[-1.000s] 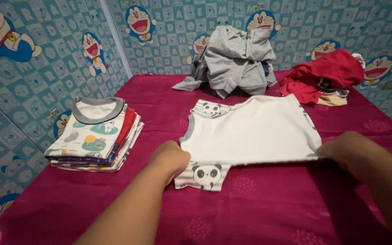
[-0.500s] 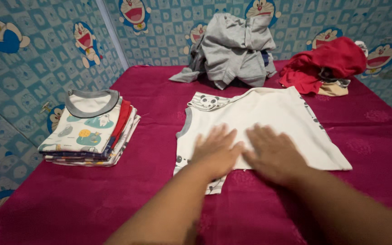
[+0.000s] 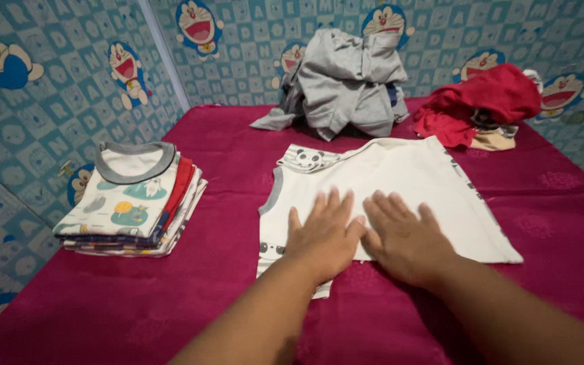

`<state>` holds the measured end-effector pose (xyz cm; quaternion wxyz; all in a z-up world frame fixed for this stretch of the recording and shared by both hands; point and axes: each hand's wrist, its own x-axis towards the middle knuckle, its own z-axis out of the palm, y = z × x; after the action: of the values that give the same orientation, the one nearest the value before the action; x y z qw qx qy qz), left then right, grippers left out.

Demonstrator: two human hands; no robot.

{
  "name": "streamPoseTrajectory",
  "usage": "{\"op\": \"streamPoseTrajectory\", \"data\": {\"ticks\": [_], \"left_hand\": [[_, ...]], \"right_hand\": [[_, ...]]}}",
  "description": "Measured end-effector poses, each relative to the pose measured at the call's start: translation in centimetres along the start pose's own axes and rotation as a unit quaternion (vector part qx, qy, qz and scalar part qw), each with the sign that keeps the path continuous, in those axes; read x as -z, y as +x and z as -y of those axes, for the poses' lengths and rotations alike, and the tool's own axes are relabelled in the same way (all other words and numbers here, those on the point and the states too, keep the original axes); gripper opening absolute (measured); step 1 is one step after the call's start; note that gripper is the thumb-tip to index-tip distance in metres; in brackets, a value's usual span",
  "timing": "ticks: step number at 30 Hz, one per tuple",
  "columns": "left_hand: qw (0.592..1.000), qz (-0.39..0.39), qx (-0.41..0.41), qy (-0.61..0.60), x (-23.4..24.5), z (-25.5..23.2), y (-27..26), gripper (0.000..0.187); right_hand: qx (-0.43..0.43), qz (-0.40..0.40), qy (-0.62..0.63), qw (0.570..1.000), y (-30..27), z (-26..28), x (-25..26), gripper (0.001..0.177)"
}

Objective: The person picks up clothing items from a pile on a pink surface, spreads each item flat, and folds it into a smaller rectangular shape before placing it onto a stack.

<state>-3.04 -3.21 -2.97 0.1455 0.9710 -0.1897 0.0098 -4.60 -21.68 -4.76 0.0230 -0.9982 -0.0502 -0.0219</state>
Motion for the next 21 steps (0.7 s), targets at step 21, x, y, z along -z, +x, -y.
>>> {"op": "streamPoseTrajectory", "data": {"ticks": [21], "left_hand": [[0.997, 0.058, 0.047, 0.012, 1.5, 2.2, -1.4, 0.070]], "right_hand": [[-0.037, 0.064, 0.019, 0.997, -0.2, -0.9, 0.6, 0.072]]}}
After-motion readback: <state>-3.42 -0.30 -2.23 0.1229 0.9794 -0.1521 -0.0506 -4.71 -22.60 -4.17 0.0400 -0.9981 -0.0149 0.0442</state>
